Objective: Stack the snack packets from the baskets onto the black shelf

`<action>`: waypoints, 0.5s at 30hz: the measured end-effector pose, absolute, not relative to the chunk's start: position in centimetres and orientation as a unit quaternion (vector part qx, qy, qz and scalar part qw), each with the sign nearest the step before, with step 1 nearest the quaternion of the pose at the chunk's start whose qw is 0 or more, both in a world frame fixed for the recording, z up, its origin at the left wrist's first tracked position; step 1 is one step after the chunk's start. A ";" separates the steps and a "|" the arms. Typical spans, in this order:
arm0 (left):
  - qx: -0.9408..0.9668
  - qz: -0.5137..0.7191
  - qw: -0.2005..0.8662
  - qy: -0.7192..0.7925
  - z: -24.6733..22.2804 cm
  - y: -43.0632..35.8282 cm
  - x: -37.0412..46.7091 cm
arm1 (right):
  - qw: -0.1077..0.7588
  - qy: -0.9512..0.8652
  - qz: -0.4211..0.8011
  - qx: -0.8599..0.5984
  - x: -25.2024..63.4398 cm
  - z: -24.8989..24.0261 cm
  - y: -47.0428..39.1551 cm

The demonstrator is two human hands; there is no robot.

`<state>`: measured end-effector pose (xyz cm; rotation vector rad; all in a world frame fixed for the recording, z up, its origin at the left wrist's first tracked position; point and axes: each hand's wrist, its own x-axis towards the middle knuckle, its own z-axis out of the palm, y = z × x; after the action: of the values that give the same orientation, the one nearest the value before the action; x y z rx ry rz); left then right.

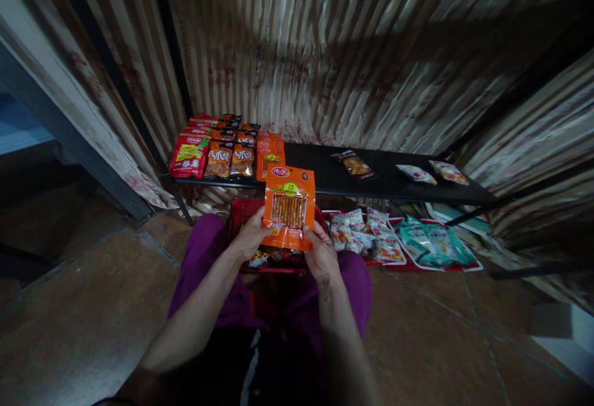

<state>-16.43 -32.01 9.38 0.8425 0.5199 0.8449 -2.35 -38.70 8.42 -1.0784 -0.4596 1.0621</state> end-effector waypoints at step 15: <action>0.482 0.475 0.668 0.309 7.4 -31.7 -15.4 | 0.698 -0.238 0.446 -0.507 -2.9 8.8 -38.7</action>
<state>-15.41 -31.67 7.45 1.0867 0.6978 1.0706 -2.87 -38.66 8.77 -1.1313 -0.5317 0.9950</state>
